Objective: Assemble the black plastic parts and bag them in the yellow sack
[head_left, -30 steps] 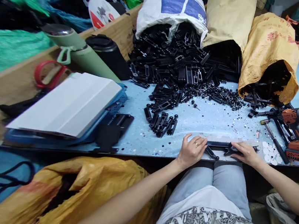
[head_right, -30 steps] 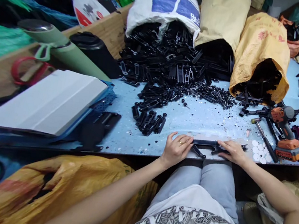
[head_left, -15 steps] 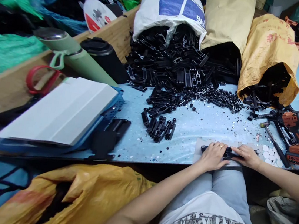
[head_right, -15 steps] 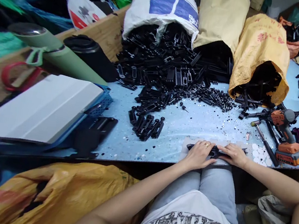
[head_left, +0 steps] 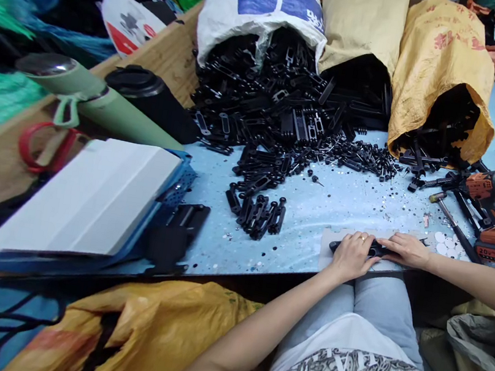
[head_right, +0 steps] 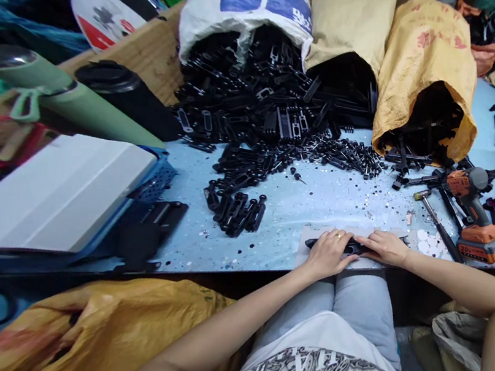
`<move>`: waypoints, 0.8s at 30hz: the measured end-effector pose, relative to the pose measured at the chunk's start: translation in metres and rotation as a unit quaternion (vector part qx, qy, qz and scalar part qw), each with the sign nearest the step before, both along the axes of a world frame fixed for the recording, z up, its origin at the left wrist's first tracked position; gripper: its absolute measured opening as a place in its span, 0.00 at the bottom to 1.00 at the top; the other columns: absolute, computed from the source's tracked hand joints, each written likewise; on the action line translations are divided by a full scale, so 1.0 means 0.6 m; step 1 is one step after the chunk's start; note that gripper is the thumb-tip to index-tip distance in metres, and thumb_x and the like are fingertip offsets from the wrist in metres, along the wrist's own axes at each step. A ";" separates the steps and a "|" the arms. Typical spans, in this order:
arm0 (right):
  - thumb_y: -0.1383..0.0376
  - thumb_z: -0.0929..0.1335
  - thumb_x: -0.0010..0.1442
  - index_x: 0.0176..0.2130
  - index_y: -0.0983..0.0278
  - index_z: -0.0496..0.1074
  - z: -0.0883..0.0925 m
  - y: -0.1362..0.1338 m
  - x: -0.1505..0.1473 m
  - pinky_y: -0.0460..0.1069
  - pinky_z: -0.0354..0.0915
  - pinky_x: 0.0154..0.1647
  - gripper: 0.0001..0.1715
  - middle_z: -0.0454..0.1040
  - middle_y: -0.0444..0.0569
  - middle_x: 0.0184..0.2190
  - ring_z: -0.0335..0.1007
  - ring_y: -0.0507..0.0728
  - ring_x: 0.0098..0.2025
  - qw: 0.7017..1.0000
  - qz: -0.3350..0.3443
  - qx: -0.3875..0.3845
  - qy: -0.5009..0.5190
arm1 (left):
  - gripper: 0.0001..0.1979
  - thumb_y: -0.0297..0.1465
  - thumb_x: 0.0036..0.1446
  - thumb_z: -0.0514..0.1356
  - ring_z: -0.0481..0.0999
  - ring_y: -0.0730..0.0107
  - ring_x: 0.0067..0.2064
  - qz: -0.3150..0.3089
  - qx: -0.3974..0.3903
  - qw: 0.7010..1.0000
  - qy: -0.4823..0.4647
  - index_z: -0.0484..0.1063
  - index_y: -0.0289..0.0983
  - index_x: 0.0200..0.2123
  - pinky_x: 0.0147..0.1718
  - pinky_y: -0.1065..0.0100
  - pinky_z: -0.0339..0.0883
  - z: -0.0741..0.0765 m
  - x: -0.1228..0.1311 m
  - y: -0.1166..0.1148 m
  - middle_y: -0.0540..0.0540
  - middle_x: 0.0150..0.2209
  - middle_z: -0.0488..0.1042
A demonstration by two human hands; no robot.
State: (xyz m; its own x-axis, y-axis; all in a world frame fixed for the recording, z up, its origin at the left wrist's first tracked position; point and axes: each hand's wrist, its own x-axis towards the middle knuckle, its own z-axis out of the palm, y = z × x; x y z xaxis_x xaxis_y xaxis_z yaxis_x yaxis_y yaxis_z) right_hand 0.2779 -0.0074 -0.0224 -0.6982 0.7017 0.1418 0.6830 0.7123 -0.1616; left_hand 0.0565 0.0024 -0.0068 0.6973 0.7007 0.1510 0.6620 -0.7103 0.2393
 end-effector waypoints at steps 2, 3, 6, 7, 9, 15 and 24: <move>0.47 0.59 0.62 0.52 0.65 0.65 0.010 0.008 0.004 0.49 0.59 0.34 0.30 0.71 0.53 0.36 0.65 0.56 0.36 0.999 -0.021 0.003 -0.034 | 0.24 0.41 0.57 0.55 0.68 0.54 0.46 0.001 0.025 0.999 0.022 0.63 0.32 0.52 0.46 0.56 0.57 0.002 -0.008 0.000 0.37 0.43 0.70; 0.44 0.58 0.60 0.48 0.66 0.68 0.013 0.012 0.005 0.49 0.59 0.34 0.32 0.71 0.54 0.34 0.65 0.57 0.35 0.998 -0.045 0.010 -0.047 | 0.24 0.41 0.58 0.55 0.68 0.54 0.46 0.005 0.039 0.999 0.032 0.62 0.32 0.53 0.46 0.55 0.57 0.002 -0.013 0.002 0.36 0.43 0.71; 0.39 0.57 0.57 0.29 0.66 0.70 0.019 0.019 -0.003 0.49 0.55 0.30 0.35 0.69 0.52 0.25 0.63 0.56 0.29 0.993 -0.094 0.039 -0.055 | 0.19 0.40 0.60 0.53 0.71 0.56 0.41 0.002 0.058 0.997 0.044 0.68 0.30 0.46 0.39 0.59 0.61 0.003 -0.039 0.021 0.36 0.37 0.72; 0.39 0.57 0.57 0.26 0.66 0.68 0.023 0.021 -0.009 0.48 0.54 0.28 0.35 0.67 0.51 0.22 0.62 0.55 0.27 0.994 -0.086 0.047 -0.046 | 0.18 0.41 0.60 0.51 0.71 0.58 0.38 -0.010 0.061 0.997 0.041 0.70 0.31 0.40 0.35 0.61 0.61 0.005 -0.050 0.030 0.38 0.33 0.73; 0.40 0.56 0.58 0.22 0.65 0.66 0.041 0.024 -0.023 0.48 0.51 0.25 0.35 0.66 0.49 0.20 0.60 0.53 0.24 0.997 -0.040 0.064 -0.012 | 0.21 0.42 0.62 0.47 0.71 0.62 0.31 -0.033 0.078 0.996 0.015 0.71 0.33 0.30 0.29 0.64 0.61 0.016 -0.073 0.047 0.41 0.26 0.72; 0.45 0.54 0.63 0.22 0.63 0.64 0.164 -0.010 -0.079 0.48 0.51 0.22 0.32 0.61 0.44 0.16 0.58 0.51 0.19 0.972 0.151 -0.006 0.177 | 0.28 0.42 0.65 0.34 0.68 0.70 0.23 -0.131 -0.011 0.963 -0.233 0.65 0.38 0.23 0.23 0.66 0.61 0.105 -0.116 0.004 0.46 0.19 0.68; 0.45 0.44 0.62 0.44 0.60 0.63 0.087 -0.037 -0.212 0.58 0.67 0.39 0.33 0.69 0.58 0.39 0.69 0.61 0.42 0.843 -0.026 -0.057 0.534 | 0.37 0.47 0.60 0.23 0.74 0.61 0.33 0.063 -0.042 0.895 -0.440 0.70 0.43 0.37 0.30 0.56 0.70 0.102 -0.074 -0.090 0.42 0.30 0.72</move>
